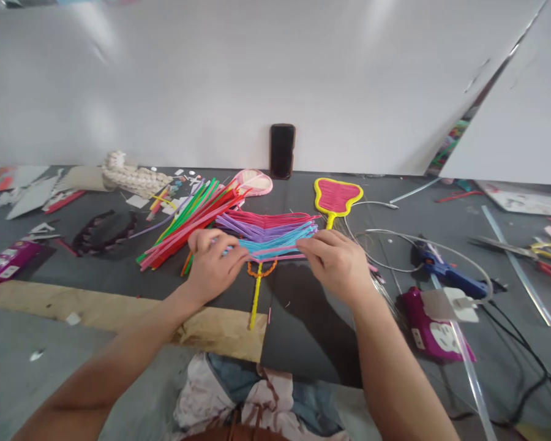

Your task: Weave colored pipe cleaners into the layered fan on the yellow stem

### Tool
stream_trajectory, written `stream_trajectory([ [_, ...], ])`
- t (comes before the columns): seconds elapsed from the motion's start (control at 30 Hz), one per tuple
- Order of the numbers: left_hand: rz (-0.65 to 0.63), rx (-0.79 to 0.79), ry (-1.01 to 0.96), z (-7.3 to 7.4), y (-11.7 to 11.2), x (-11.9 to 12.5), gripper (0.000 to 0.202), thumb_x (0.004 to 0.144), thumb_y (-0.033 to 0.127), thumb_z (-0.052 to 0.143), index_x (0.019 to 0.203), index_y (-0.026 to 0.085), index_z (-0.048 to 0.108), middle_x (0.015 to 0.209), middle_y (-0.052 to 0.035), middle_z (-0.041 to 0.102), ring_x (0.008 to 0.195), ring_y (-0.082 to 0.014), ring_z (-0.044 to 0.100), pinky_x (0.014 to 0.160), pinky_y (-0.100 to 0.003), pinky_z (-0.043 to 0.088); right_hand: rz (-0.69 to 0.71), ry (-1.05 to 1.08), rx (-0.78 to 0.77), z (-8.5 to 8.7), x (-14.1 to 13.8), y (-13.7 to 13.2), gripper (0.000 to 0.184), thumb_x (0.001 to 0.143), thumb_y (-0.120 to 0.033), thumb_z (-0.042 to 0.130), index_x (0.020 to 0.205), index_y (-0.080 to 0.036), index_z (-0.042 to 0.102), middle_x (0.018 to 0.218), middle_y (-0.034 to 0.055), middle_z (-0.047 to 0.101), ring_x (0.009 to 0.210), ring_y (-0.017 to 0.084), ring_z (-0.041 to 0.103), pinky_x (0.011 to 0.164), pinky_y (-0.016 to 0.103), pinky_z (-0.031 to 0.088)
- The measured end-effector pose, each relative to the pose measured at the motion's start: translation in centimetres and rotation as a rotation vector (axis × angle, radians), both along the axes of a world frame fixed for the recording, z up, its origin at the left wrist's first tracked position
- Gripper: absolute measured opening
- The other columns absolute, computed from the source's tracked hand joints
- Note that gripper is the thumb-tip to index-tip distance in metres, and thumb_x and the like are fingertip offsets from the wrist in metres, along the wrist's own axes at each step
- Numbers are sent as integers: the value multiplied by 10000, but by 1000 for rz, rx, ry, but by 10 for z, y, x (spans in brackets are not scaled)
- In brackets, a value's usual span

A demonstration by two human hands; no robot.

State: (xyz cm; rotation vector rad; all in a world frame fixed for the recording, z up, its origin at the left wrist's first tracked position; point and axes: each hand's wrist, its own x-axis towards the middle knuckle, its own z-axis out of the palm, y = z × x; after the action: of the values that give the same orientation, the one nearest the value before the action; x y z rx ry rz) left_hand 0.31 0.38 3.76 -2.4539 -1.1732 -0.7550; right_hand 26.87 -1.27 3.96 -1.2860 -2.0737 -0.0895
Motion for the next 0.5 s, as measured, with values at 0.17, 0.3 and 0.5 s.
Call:
stream_trajectory([
  [0.17, -61, -127, 71, -37, -5, -7, 110, 850, 218, 634, 764, 253, 692, 798, -26, 651, 969, -229, 485, 903, -447, 267, -37, -162, -76, 1, 16, 0, 255, 958, -243, 477, 892, -227, 723, 911, 45, 701, 830, 177, 578, 741, 319, 396],
  [0.3, -57, -158, 46, -40, -3, -2, 129, 870, 218, 604, 790, 256, 698, 814, -24, 664, 967, -238, 479, 895, -458, 270, -100, -261, -50, -1, 15, -2, 249, 955, -230, 480, 883, -242, 718, 882, 29, 698, 832, 182, 549, 752, 331, 343],
  [0.5, -22, -260, 13, -40, 2, -3, 102, 854, 231, 632, 771, 247, 689, 828, -17, 666, 946, -238, 466, 841, -447, 280, -191, -356, -26, 4, 15, -6, 239, 931, -199, 493, 877, -256, 719, 866, 26, 701, 832, 200, 536, 809, 368, 319],
])
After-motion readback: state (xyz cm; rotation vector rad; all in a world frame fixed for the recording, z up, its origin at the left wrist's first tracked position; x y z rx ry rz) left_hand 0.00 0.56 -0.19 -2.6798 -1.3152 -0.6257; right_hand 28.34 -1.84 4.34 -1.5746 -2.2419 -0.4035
